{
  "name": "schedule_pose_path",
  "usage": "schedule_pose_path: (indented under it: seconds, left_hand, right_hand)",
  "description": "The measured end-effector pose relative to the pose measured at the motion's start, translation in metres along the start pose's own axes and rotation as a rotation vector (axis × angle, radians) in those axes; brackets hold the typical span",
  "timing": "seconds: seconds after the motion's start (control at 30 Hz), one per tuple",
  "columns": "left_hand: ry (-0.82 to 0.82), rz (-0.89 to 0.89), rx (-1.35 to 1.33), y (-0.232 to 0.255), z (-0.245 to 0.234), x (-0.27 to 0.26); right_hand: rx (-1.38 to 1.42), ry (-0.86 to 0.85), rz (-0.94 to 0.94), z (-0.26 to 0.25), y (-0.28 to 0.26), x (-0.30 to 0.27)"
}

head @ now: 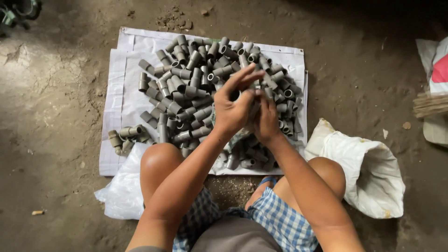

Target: The person sits on the floor and wipes small gray cylindrical metal parts with a cloth, handling them one at a time. The person places some cleaned parts into a white sack beside them.

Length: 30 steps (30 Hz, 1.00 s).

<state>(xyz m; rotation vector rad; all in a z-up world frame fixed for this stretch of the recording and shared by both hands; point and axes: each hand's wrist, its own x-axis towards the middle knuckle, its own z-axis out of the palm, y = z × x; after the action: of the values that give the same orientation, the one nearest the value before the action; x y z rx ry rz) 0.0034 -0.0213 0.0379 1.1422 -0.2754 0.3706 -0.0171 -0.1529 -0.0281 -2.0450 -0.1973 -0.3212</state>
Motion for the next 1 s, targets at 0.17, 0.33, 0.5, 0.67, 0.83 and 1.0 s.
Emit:
schedule_pose_path:
  seconds: [0.17,0.33,0.5,0.67,0.83,1.0]
  left_hand:
    - [-0.358,0.071,0.079,0.024,-0.002,-0.007]
    - [-0.354,0.055,0.082,0.023,0.000,-0.006]
    - [0.221,-0.311,-0.465,-0.013,-0.010,0.004]
    - [0.379,-0.457,-0.886,-0.043,-0.050,0.025]
    - [0.321,-0.439,-0.863,-0.024,-0.034,0.013]
    - [0.345,-0.406,-0.808,-0.038,-0.037,0.008]
  right_hand:
    - [0.018,-0.026,-0.032,-0.010,-0.009,0.009]
    - [0.034,-0.087,-0.065,-0.013,-0.019,0.013]
    - [-0.294,0.160,-0.297,-0.009,-0.014,0.012]
    - [-0.105,0.219,-0.183,-0.026,-0.027,0.013]
    - [0.134,-0.211,-0.188,-0.028,-0.074,0.000]
    - [0.091,-0.434,-0.192,-0.038,-0.076,0.002]
